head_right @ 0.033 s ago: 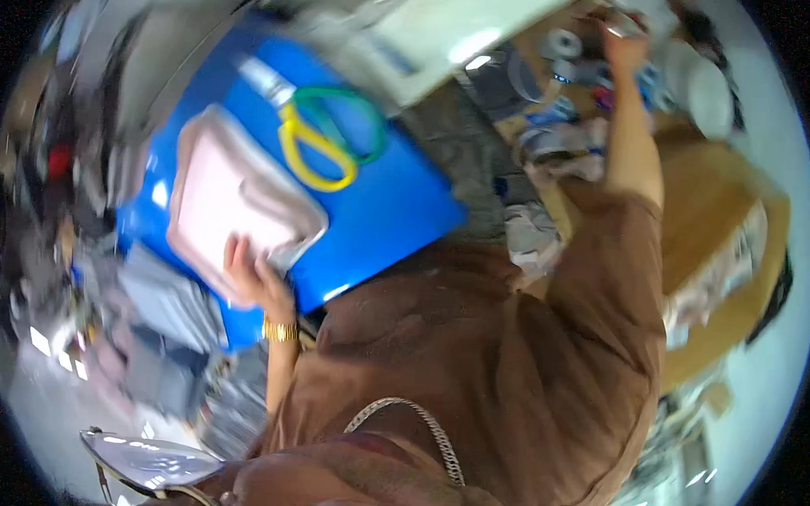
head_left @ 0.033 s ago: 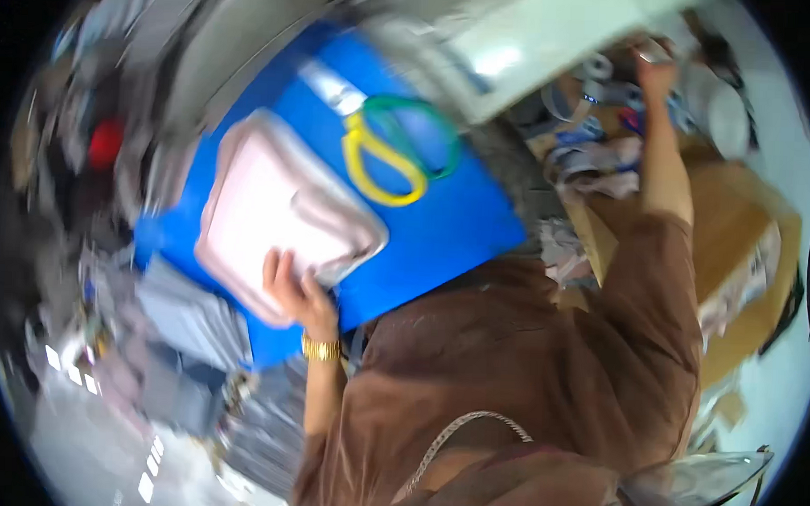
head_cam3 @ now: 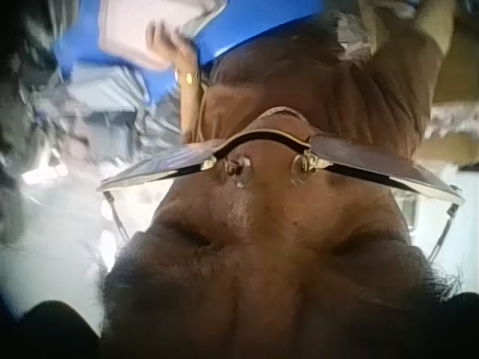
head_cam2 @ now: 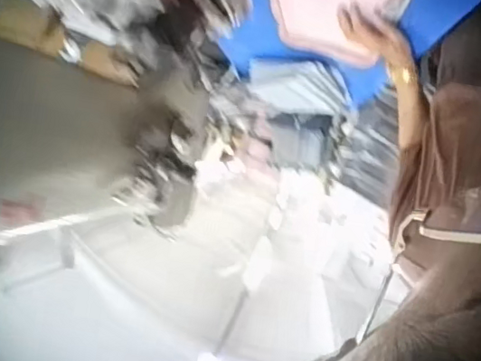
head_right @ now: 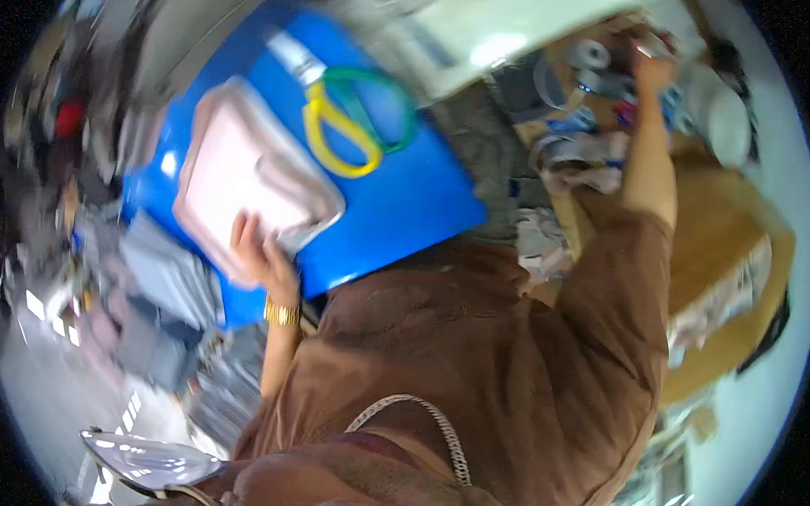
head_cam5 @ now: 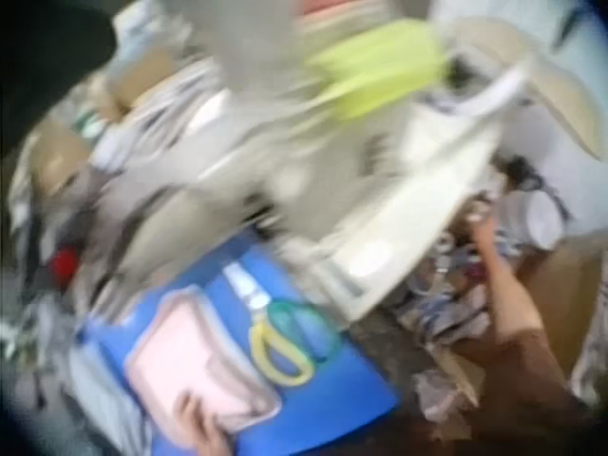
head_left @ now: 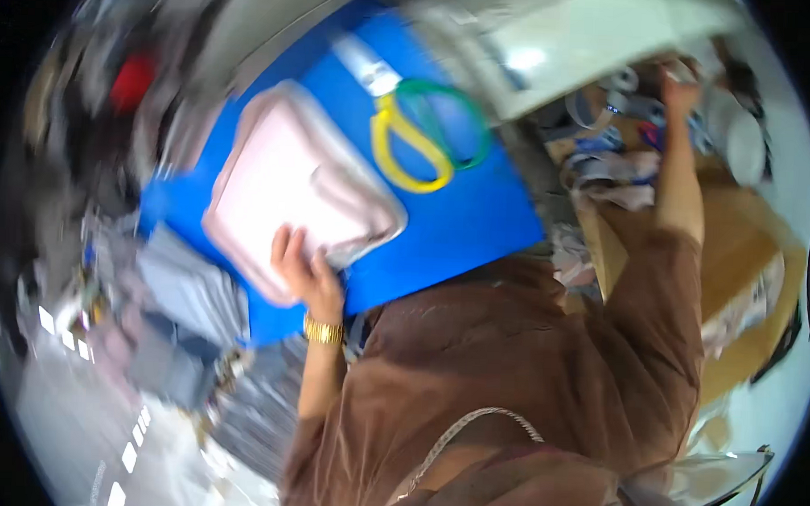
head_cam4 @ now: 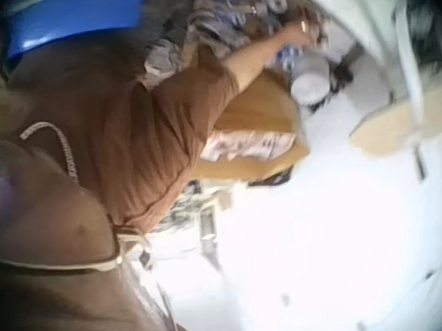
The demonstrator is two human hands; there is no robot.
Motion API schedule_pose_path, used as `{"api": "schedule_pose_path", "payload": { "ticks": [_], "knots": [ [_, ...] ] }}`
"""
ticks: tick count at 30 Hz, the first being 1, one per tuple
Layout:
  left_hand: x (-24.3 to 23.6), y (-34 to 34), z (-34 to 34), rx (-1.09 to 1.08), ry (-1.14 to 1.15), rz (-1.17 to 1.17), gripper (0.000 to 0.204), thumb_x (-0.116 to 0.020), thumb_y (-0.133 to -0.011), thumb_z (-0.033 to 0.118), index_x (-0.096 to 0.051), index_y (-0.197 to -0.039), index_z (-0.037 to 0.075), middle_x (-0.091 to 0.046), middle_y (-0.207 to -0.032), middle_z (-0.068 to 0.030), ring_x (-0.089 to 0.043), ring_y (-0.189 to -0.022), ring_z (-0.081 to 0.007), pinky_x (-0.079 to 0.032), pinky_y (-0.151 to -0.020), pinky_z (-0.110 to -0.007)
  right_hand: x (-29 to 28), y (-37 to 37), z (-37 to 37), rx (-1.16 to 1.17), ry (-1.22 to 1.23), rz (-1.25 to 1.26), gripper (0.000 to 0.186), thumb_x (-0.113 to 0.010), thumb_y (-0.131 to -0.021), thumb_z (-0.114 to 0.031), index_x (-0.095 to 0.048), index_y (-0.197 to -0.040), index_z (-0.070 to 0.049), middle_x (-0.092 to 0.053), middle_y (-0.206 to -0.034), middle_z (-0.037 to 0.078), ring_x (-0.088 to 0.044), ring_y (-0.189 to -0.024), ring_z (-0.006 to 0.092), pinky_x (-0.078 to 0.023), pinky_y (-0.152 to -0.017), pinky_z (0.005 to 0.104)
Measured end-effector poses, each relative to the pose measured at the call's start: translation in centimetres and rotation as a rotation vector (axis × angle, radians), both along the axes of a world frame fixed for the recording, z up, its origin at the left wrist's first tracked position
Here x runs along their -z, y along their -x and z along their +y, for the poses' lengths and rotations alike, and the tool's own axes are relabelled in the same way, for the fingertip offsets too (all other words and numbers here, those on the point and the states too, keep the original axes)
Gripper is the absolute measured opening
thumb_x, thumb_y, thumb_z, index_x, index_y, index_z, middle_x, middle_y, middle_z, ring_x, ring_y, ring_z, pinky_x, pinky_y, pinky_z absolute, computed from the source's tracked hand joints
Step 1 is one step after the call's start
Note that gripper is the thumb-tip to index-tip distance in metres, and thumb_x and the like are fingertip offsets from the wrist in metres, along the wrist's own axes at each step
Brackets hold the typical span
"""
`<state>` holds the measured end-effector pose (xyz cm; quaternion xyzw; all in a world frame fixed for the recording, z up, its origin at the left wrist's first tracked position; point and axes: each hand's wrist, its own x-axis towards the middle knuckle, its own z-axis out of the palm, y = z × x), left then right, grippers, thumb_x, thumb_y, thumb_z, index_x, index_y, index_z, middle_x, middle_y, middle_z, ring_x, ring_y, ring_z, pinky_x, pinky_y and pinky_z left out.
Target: Sewing the edges of leather-like material pieces to assemble small bags using an industrial sewing machine.
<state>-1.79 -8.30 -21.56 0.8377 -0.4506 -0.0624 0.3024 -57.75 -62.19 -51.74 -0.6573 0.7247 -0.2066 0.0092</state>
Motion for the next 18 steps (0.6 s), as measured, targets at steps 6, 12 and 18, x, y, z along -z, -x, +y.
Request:
{"api": "schedule_pose_path", "payload": {
  "ticks": [6,12,18],
  "knots": [
    [0.0,-0.6,-0.1,0.003,-0.008,-0.138,0.040,-0.073,-0.087,0.012,-0.068,-0.125,0.004,-0.060,-0.139,-0.0209,-0.053,-0.133,-0.0409,-0.041,-0.113,-0.051,-5.6,-0.8,1.9,0.189,0.156,-0.199,0.065,-0.098,-0.072,-0.039,-0.074,-0.113,0.005,-0.078,-0.103,0.018,-0.075,-0.093,0.0278,-0.058,-0.080,0.0409],
    [-0.3,-0.7,-0.3,0.035,0.093,-0.178,0.034,-0.073,-0.091,0.016,-0.069,-0.123,0.004,-0.062,-0.137,-0.0206,-0.056,-0.129,-0.0389,-0.044,-0.111,-0.049,-24.2,-16.1,15.5,-0.495,0.242,-1.109,0.038,-0.065,-0.100,0.003,-0.056,-0.135,0.013,-0.067,-0.130,0.029,-0.073,-0.108,0.0311,-0.060,-0.098,0.0386],
    [-1.4,-0.6,1.6,0.146,0.437,-0.177,0.028,-0.077,-0.087,0.018,-0.071,-0.113,0.010,-0.069,-0.123,-0.0135,-0.061,-0.123,-0.0383,-0.045,-0.108,-0.051,-36.6,-33.0,32.0,-1.064,-0.184,-0.855,0.034,-0.065,-0.100,0.001,-0.065,-0.134,0.005,-0.073,-0.122,0.018,-0.072,-0.110,0.0251,-0.055,-0.101,0.0366]
  ]
}}
